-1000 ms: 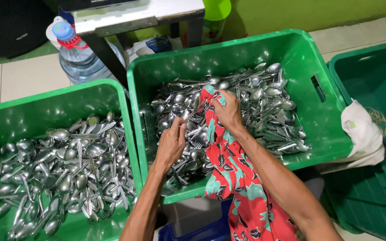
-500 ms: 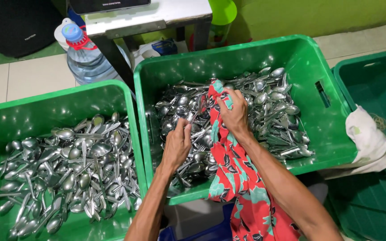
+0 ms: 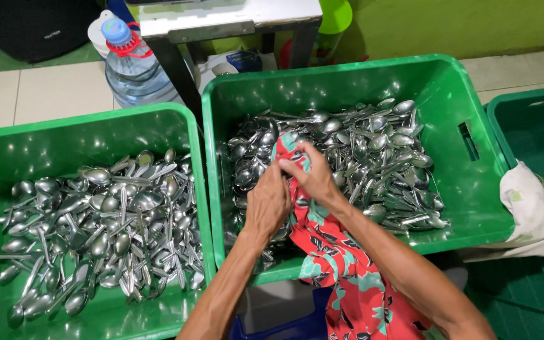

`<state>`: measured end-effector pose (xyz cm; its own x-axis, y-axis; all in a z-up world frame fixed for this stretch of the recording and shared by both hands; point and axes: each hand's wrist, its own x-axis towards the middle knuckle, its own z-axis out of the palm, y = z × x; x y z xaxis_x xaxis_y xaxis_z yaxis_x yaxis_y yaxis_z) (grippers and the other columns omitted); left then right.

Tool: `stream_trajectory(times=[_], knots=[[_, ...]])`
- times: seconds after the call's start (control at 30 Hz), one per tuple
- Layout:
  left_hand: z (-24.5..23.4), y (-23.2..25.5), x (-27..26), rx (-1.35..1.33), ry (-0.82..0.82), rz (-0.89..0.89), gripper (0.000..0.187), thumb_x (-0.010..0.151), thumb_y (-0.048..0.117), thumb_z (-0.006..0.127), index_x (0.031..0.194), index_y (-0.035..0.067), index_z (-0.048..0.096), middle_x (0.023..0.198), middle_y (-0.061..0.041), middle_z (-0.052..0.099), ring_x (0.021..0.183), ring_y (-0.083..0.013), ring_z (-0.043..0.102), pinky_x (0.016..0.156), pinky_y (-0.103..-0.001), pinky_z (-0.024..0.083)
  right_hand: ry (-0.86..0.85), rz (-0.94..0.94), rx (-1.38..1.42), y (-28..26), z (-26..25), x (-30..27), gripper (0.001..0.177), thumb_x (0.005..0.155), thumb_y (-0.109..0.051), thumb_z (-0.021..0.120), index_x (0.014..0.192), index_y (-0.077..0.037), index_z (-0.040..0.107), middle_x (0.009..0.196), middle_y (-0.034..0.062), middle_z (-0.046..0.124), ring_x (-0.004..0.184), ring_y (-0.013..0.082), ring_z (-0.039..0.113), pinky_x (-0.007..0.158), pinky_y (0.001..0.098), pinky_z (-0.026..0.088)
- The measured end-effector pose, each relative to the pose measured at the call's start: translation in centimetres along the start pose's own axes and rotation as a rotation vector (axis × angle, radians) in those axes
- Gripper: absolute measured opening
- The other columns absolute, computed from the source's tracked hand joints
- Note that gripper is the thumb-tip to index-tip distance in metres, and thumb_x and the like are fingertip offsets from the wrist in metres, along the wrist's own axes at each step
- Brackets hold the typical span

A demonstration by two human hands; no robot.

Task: Polishing metal spoons using a cloth and moving them between crates.

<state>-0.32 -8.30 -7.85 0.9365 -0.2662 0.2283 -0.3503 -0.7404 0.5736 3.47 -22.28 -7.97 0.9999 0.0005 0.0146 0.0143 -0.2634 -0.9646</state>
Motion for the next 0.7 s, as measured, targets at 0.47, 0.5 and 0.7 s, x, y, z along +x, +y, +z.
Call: stream_trajectory(times=[0.47, 0.5, 0.7], knots=[[-3.7, 1.3, 1.0, -0.411, 0.122, -0.043, 0.043, 0.097, 0.028, 0.066, 0.129, 0.0, 0.056, 0.1, -0.018, 0.06, 0.092, -0.0339, 0.066, 0.076, -0.046, 0.058, 0.047, 0.324, 0.363, 1.0, -2.5, 1.2, 0.045, 0.073, -0.024, 0.088, 0.113, -0.011, 0.074, 0.096, 0.0094, 0.074, 0.085, 0.0155, 0.069, 0.078, 0.0302, 0.058], [-5.0, 2.2, 1.2, -0.514, 0.06, -0.162, 0.058, 0.097, 0.028, 0.067, 0.138, -0.008, 0.047, 0.105, -0.027, 0.061, 0.094, -0.0394, 0.067, 0.078, -0.053, 0.058, 0.043, 0.304, 0.395, 1.8, -2.7, 1.4, 0.042, 0.074, -0.02, 0.087, 0.113, -0.01, 0.073, 0.098, 0.0101, 0.075, 0.086, 0.0151, 0.069, 0.078, 0.0312, 0.059], [-1.3, -2.0, 1.2, -0.38, -0.036, -0.27, 0.047, 0.094, 0.056, 0.066, 0.069, 0.016, 0.059, 0.053, -0.005, 0.06, 0.057, -0.032, 0.064, 0.059, -0.042, 0.048, -0.032, 0.265, 0.414, 0.8, -3.0, 1.1, 0.044, 0.075, -0.02, 0.086, 0.115, -0.008, 0.073, 0.097, 0.0092, 0.075, 0.088, 0.0164, 0.07, 0.083, 0.0335, 0.059]])
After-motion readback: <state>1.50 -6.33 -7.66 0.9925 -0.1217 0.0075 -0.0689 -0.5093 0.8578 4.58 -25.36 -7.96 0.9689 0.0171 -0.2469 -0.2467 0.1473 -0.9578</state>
